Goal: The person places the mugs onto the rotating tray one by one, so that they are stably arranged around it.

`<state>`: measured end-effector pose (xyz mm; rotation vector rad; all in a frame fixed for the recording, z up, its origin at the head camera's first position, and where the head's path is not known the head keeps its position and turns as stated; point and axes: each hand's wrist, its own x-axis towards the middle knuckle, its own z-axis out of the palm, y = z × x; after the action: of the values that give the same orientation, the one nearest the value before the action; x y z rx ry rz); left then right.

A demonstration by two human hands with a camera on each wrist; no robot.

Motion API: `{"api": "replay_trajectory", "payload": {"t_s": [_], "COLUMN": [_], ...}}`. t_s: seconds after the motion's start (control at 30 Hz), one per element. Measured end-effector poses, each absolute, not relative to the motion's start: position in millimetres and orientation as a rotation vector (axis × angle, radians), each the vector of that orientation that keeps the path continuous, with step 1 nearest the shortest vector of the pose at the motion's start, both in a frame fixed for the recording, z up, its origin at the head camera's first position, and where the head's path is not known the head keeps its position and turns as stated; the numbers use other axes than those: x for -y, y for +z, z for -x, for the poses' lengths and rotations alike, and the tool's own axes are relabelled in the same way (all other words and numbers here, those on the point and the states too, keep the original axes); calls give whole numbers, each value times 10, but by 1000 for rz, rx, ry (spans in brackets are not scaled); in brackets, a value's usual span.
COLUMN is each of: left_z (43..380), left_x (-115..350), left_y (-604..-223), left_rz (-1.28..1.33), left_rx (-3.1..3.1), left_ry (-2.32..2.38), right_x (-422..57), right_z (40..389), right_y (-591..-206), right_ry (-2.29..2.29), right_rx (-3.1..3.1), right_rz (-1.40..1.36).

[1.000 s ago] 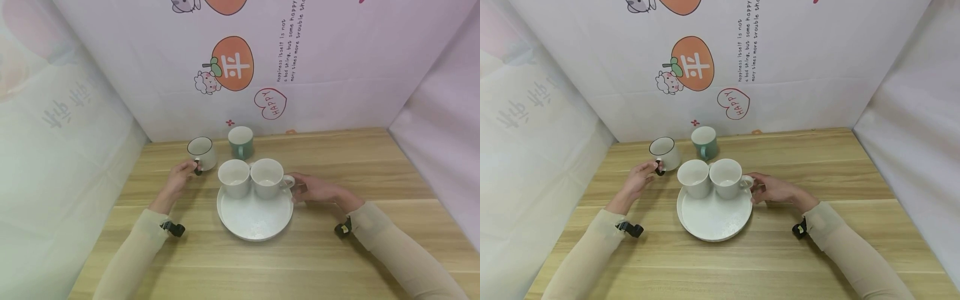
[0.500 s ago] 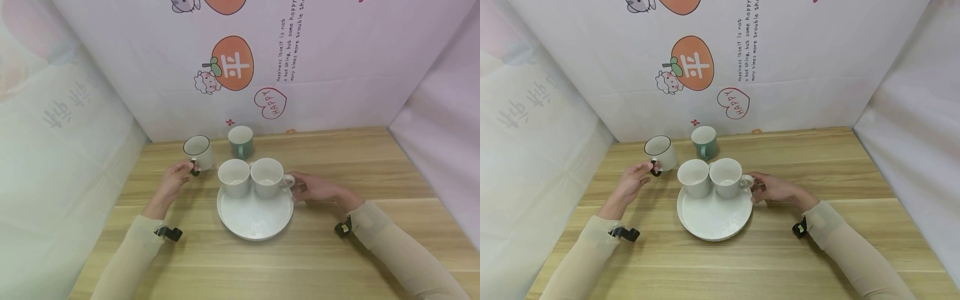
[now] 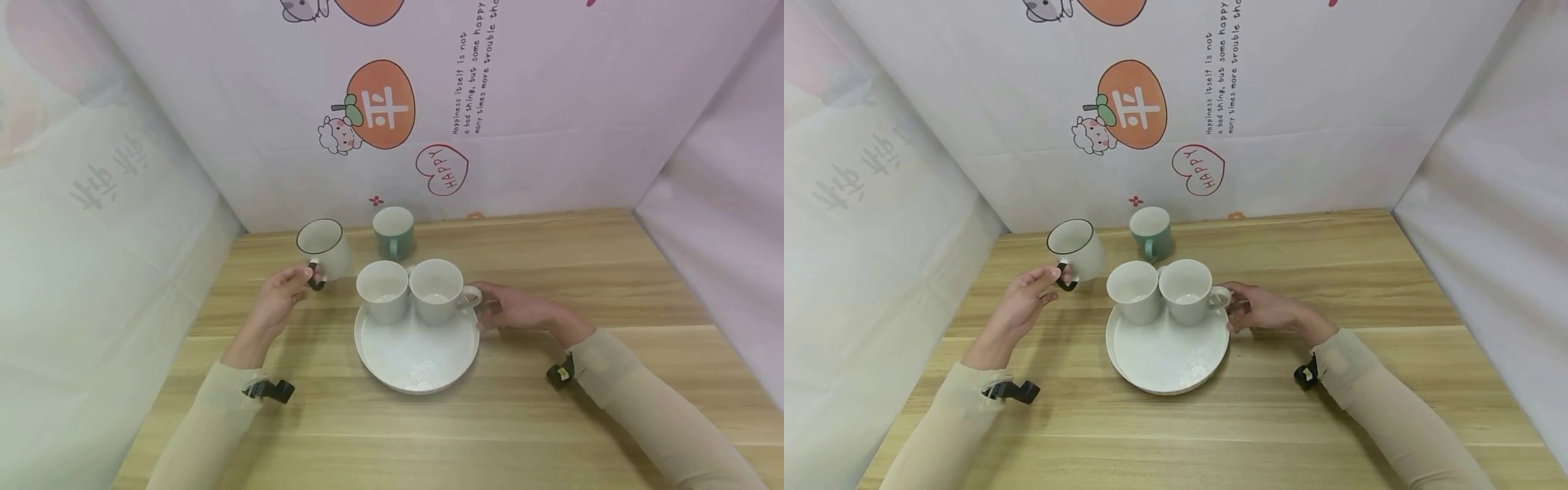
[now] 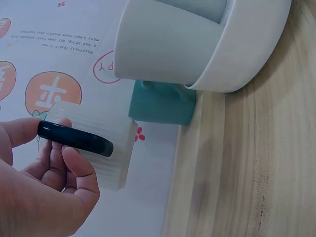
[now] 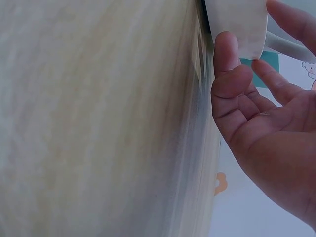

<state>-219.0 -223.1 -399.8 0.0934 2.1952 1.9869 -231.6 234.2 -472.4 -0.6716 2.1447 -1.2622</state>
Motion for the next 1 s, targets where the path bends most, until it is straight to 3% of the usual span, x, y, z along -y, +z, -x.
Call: {"api": "replay_trajectory", "payload": {"t_s": [1.0], "left_z": [1828], "left_x": [2005], "left_y": [-3639], "left_rz": [-165], "left_rx": [-2115], "left_ry": [2048], "right_x": [-2339], "right_z": [2309], "right_y": [-4707], "right_ry": [-1245], "right_rx": [-2161], "right_rz": [680]}}
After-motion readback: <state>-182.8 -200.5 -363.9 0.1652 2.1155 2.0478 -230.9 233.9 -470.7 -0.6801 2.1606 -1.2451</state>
